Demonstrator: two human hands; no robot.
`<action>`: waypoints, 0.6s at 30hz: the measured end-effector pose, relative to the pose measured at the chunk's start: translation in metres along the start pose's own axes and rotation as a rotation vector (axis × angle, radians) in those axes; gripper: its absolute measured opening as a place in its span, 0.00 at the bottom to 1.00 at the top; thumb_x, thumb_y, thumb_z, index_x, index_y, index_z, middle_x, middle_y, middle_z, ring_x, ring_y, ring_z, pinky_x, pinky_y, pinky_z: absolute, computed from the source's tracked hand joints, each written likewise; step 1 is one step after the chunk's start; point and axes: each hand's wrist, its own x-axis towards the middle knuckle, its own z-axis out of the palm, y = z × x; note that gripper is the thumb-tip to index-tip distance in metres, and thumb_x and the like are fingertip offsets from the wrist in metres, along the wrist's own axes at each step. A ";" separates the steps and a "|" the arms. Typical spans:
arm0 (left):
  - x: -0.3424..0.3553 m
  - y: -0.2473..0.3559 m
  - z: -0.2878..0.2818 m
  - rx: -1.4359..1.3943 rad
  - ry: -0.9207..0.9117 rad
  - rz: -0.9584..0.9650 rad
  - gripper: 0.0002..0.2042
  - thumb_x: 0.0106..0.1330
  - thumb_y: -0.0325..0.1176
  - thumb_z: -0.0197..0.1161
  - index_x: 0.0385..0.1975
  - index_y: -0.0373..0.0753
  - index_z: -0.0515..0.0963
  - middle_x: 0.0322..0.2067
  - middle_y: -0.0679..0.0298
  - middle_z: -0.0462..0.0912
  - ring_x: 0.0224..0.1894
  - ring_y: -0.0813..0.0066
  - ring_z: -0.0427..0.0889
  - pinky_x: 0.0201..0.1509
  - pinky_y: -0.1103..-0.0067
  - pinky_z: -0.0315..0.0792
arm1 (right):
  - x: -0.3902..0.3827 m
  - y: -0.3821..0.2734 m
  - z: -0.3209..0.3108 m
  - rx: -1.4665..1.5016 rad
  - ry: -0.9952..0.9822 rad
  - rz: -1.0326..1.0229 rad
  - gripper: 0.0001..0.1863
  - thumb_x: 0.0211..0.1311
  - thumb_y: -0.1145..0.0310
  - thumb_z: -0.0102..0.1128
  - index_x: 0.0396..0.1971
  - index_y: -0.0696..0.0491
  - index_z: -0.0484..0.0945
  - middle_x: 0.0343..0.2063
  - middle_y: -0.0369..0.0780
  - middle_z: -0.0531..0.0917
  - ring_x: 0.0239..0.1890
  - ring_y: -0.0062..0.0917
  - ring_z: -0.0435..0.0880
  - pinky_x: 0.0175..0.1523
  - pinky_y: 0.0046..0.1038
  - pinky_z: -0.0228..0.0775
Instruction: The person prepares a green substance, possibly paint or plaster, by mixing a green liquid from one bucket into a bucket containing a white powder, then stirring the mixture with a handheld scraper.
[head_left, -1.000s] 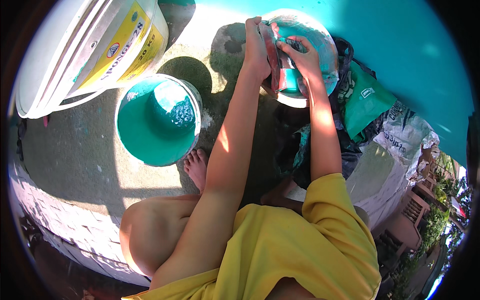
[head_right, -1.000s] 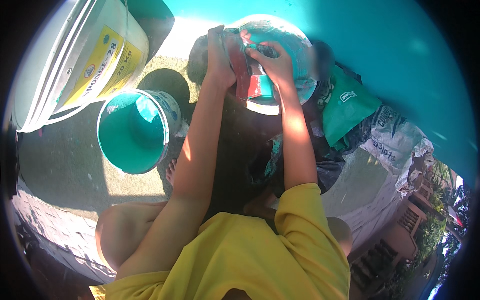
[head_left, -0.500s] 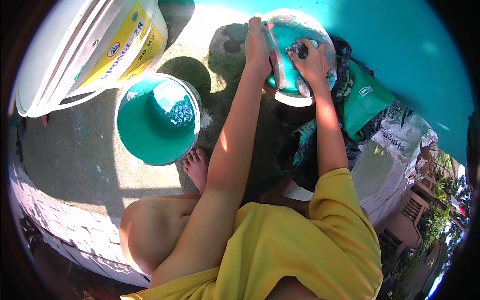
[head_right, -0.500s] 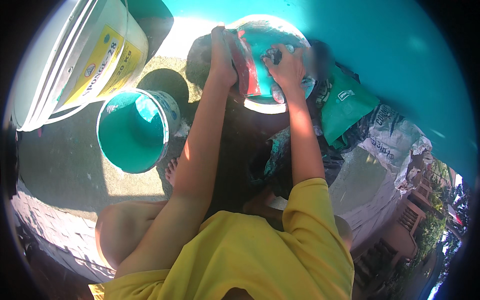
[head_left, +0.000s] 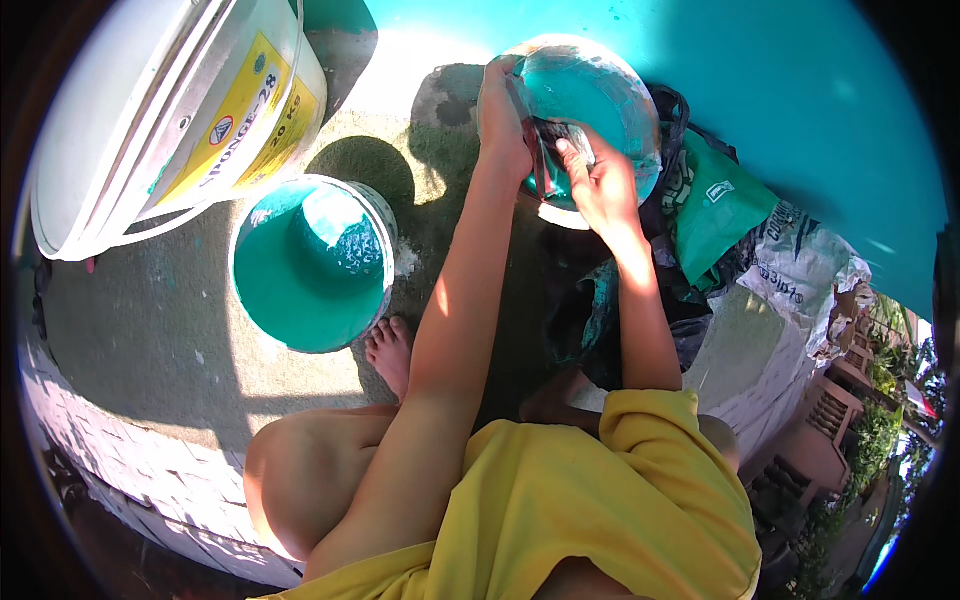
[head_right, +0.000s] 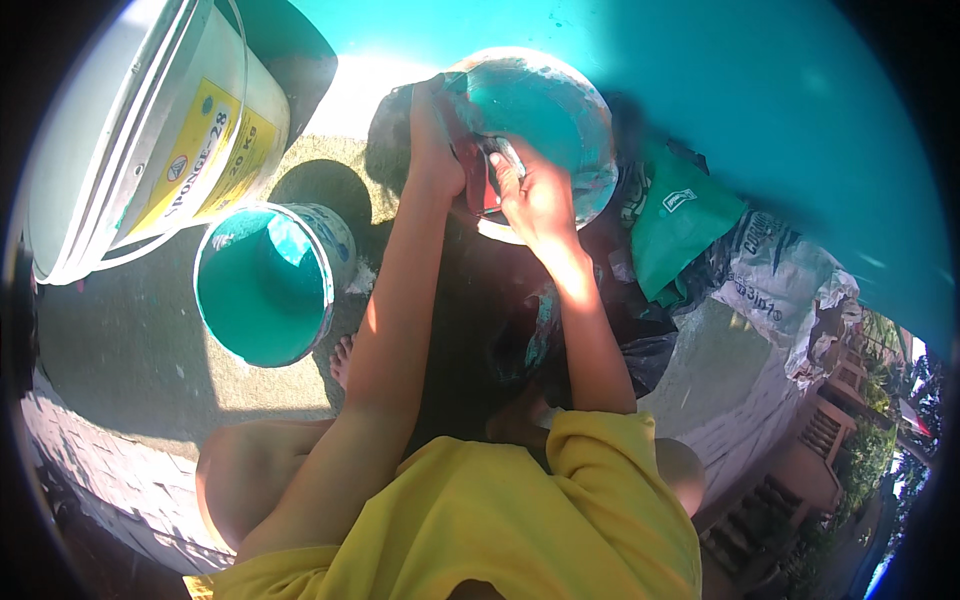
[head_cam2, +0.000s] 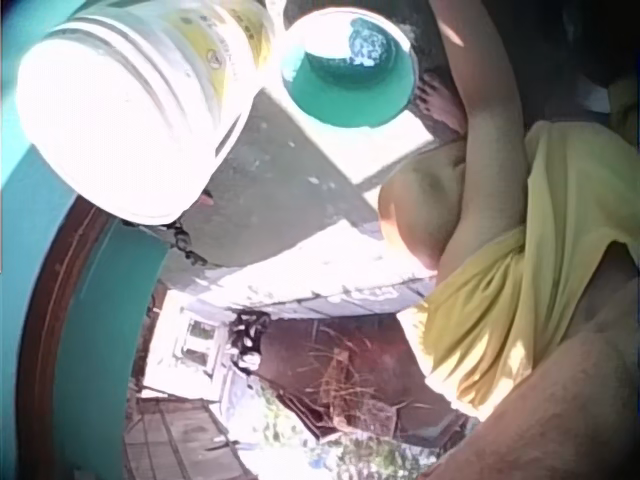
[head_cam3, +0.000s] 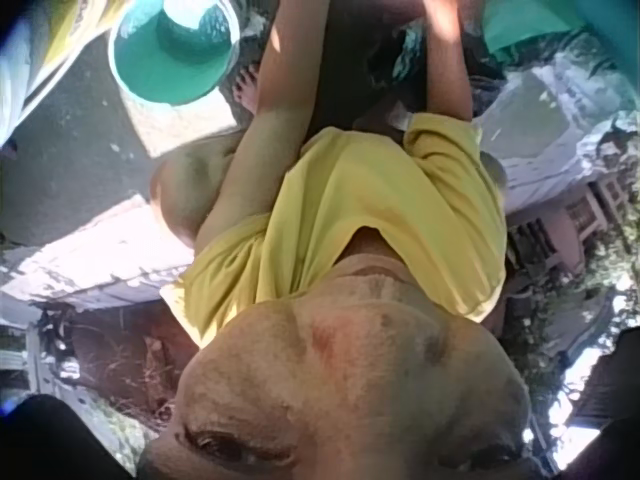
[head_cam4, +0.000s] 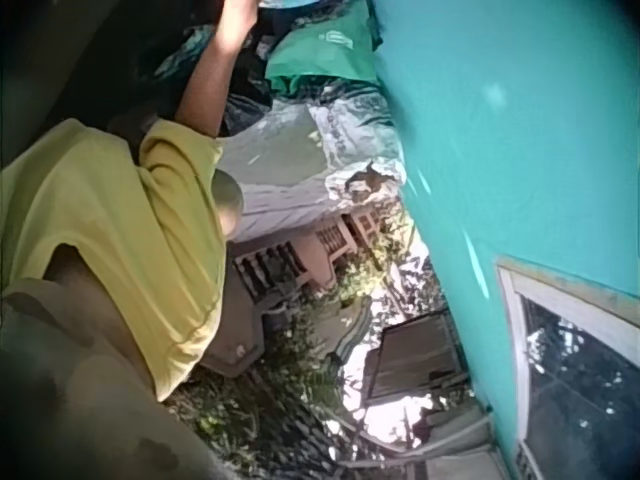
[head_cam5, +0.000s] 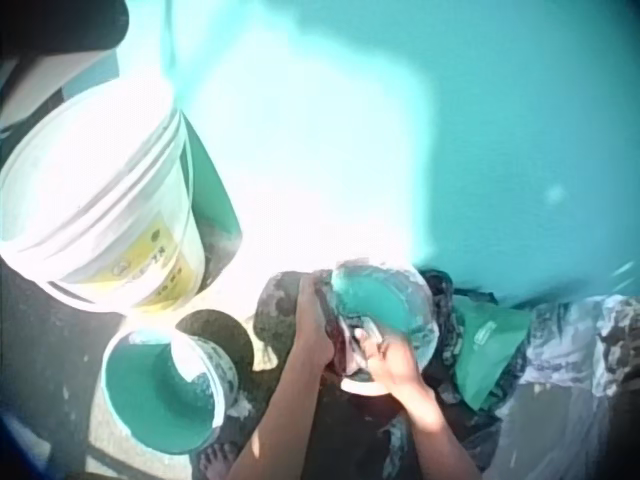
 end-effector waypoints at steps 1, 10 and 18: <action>-0.011 0.002 0.006 0.009 -0.022 -0.031 0.16 0.62 0.47 0.51 0.32 0.39 0.72 0.27 0.65 0.73 0.31 0.71 0.72 0.38 0.74 0.68 | -0.010 -0.012 0.000 0.046 0.011 -0.005 0.14 0.65 0.72 0.55 0.50 0.57 0.76 0.39 0.45 0.84 0.42 0.22 0.80 0.49 0.26 0.70; -0.005 -0.003 0.008 0.045 0.000 0.014 0.20 0.61 0.52 0.50 0.31 0.39 0.73 0.26 0.63 0.75 0.32 0.68 0.74 0.38 0.73 0.68 | 0.021 0.034 0.006 0.069 0.011 0.018 0.15 0.64 0.74 0.55 0.50 0.60 0.76 0.44 0.48 0.83 0.43 0.26 0.81 0.50 0.25 0.69; 0.001 -0.002 0.003 0.078 -0.079 -0.009 0.20 0.63 0.54 0.50 0.32 0.41 0.75 0.28 0.63 0.76 0.34 0.71 0.75 0.40 0.75 0.68 | 0.038 0.005 0.002 0.081 -0.044 0.171 0.16 0.63 0.76 0.55 0.51 0.54 0.77 0.43 0.49 0.83 0.47 0.28 0.82 0.54 0.26 0.68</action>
